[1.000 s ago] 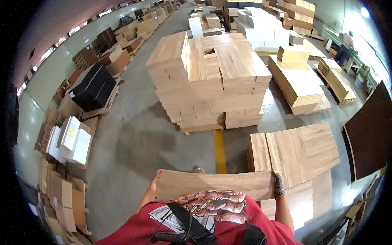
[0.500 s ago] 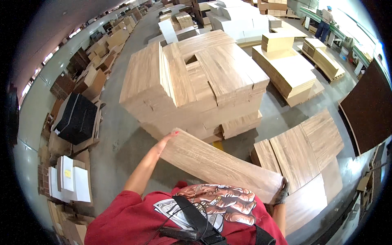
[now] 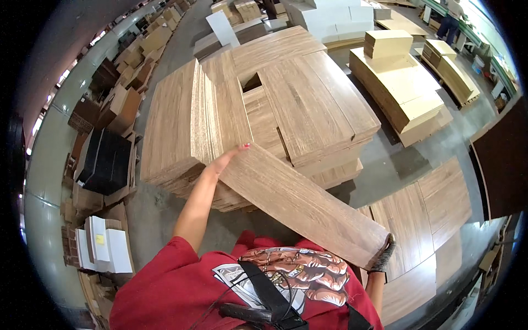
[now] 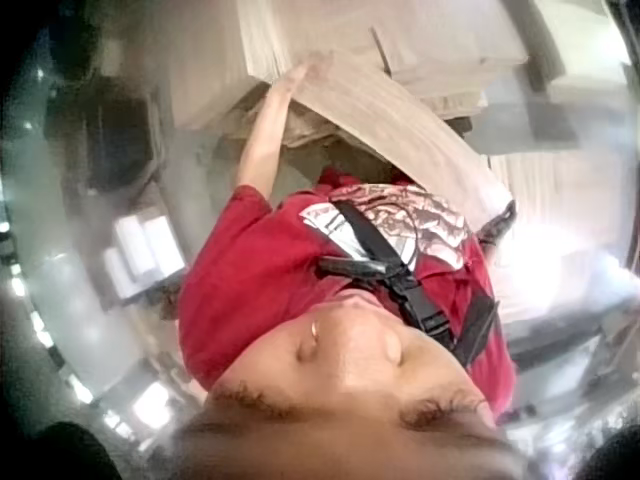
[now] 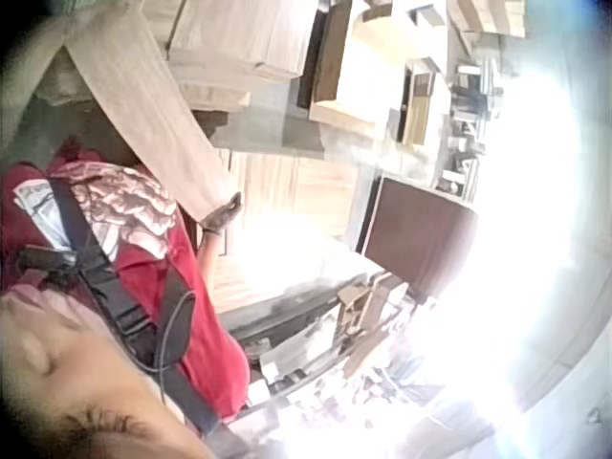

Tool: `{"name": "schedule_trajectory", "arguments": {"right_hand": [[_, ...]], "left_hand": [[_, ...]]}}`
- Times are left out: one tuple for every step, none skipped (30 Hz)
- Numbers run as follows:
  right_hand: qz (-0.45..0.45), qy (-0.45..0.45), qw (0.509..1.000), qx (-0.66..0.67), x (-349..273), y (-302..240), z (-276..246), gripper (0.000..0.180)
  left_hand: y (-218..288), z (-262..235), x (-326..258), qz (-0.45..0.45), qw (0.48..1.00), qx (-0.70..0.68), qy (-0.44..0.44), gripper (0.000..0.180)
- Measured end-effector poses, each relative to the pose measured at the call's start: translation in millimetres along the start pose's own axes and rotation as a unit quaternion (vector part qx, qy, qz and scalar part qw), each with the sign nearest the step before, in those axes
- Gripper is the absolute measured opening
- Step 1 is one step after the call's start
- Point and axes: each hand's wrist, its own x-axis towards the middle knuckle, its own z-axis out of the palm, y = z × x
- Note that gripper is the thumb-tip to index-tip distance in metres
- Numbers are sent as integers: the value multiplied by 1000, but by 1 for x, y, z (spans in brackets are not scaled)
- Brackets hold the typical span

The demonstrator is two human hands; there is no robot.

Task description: The person wipes wooden panels with a cloth and stacks them onto a pallet in a manufacturing facility.

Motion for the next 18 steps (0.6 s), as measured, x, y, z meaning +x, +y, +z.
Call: {"name": "schedule_trajectory", "arguments": {"right_hand": [[-26, 4, 1000, -9, 10, -3, 12, 60], [-43, 14, 999, -24, 21, -8, 22, 60], [-59, 29, 997, -37, 28, -14, 34, 61], [0, -25, 1000, 0, 35, -24, 43, 60], [32, -22, 999, 13, 48, -20, 40, 59], [62, -23, 997, 25, 65, -19, 39, 57], [62, -20, 998, 21, 75, -12, 36, 57], [26, 4, 1000, 7, 86, -11, 36, 57], [-4, 31, 1000, -5, 90, -7, 37, 58], [-24, 14, 1000, 6, 97, -6, 38, 58], [-24, 19, 1000, 2, 101, -7, 36, 58], [-4, 23, 999, -27, 92, -17, 63, 59], [13, 28, 998, -55, 85, -24, 82, 59], [3, 29, 997, -67, 88, -22, 82, 59], [5, 28, 997, -69, 87, -24, 90, 59], [43, 2, 998, -50, 81, -31, 102, 60], [81, -24, 996, -31, 79, -34, 111, 61], [81, -25, 996, -35, 83, -34, 107, 61]], "left_hand": [[3, -7, 10, -1, 1000, 7, 17, 69], [5, -13, 19, -2, 999, 15, 32, 69], [14, -13, 26, -7, 999, 18, 27, 69], [23, -11, 32, -8, 998, 25, 50, 69], [26, -12, 37, -12, 997, 31, 74, 69], [20, -19, 46, -15, 997, 27, 73, 69], [10, -29, 58, -17, 997, 3, 73, 69], [5, -35, 72, -14, 997, -24, 70, 70], [2, -39, 78, -17, 997, -26, 67, 70], [0, -42, 84, -15, 997, -49, 62, 70], [-3, -45, 89, -12, 996, -72, 58, 71], [-16, -52, 90, -21, 995, -75, 62, 71], [-28, -60, 93, -43, 991, -102, 69, 70], [-31, -65, 98, -61, 987, -128, 72, 68], [-30, -66, 100, -63, 987, -129, 73, 68], [-27, -64, 99, -41, 988, -122, 87, 67], [-26, -64, 98, -19, 988, -116, 101, 65], [-25, -65, 99, -21, 987, -120, 102, 65]]}}
